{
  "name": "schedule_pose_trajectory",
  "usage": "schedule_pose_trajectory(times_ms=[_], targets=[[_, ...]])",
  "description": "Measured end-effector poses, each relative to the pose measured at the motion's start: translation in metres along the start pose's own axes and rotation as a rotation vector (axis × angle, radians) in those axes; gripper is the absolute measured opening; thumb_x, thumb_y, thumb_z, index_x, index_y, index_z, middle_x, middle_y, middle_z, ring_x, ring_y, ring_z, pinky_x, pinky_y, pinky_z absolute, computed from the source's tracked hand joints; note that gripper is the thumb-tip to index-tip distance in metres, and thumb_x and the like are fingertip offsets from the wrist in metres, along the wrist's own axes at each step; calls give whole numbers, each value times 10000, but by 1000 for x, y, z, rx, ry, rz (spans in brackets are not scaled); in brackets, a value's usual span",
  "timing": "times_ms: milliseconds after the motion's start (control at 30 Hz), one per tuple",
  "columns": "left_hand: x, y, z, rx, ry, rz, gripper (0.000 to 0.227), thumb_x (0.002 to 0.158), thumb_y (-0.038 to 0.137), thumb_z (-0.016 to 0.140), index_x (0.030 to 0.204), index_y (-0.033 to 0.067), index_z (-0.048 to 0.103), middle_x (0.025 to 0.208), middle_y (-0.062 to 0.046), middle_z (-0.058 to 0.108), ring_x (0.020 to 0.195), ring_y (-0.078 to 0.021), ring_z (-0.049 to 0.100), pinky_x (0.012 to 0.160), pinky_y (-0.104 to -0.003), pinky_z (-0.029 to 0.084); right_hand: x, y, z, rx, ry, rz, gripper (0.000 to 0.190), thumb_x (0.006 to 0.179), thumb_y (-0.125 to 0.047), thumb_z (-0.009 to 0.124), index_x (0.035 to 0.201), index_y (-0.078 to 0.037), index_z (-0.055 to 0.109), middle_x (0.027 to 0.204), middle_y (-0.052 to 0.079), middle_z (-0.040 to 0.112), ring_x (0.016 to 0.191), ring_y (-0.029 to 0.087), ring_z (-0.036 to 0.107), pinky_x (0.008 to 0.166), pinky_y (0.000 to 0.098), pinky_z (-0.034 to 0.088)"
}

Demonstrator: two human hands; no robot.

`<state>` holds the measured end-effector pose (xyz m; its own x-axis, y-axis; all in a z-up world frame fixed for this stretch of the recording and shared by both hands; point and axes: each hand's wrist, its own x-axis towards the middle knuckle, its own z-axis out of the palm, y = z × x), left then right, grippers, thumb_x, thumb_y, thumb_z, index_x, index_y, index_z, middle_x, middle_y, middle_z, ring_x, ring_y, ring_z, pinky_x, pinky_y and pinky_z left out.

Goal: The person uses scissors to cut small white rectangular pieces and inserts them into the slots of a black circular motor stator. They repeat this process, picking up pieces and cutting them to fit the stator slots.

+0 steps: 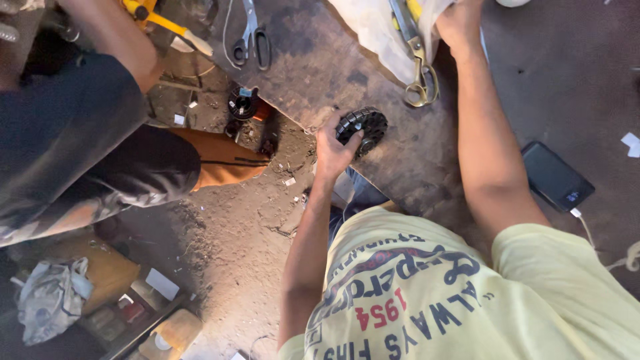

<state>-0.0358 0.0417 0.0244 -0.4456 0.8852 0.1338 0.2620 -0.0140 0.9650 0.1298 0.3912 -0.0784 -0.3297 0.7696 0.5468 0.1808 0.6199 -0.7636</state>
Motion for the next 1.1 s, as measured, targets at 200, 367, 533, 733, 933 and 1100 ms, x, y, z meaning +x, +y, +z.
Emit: schedule_pose_trajectory(times_ms=[200, 367, 533, 733, 933, 1100], targets=[[1, -4, -3, 163, -1, 24, 477, 744, 83, 787, 1205, 11, 690, 999, -172, 753, 914, -261, 745, 862, -365, 582, 5, -43, -21, -228, 101, -240, 166, 937, -7, 741, 1089, 47, 701, 1104, 238, 724, 1033, 405, 688, 925, 484, 537], [-8, 2, -3, -38, 9, -69, 444, 740, 84, 741, 1180, 44, 697, 1004, -127, 771, 959, -238, 756, 893, -356, 581, 18, -63, -14, -522, -232, 158, 302, 794, -168, 648, 1060, -76, 758, 1060, 248, 726, 1013, 456, 678, 883, 528, 554], [-1, -44, 8, 25, 10, -35, 452, 709, 65, 805, 1155, 48, 731, 995, -126, 789, 979, -210, 766, 900, -338, 581, 25, -87, -16, -458, -148, 278, 330, 779, -269, 756, 1021, -45, 754, 997, 267, 732, 1045, 438, 690, 876, 506, 567], [7, -65, 18, -187, 70, -81, 602, 676, 16, 809, 1259, 77, 674, 1054, -89, 782, 1019, -184, 784, 952, -315, 587, 25, -138, -22, -447, -74, 287, 425, 738, -185, 717, 1137, -40, 727, 1040, 262, 735, 1023, 436, 695, 856, 486, 553], [10, -61, 13, -175, -17, -73, 500, 699, 18, 743, 1193, 92, 715, 1001, -94, 798, 997, -180, 789, 928, -300, 585, 25, -138, -24, -328, -118, 494, 420, 735, -108, 717, 1129, 38, 711, 994, 235, 776, 933, 341, 763, 811, 429, 580], [12, -33, 6, -137, -10, -158, 477, 695, 23, 754, 1163, 109, 718, 978, -80, 791, 1001, -167, 777, 936, -290, 567, 25, -136, -26, 126, -87, 521, 341, 810, -18, 642, 1140, 4, 725, 960, 124, 764, 836, 237, 702, 723, 372, 550]])
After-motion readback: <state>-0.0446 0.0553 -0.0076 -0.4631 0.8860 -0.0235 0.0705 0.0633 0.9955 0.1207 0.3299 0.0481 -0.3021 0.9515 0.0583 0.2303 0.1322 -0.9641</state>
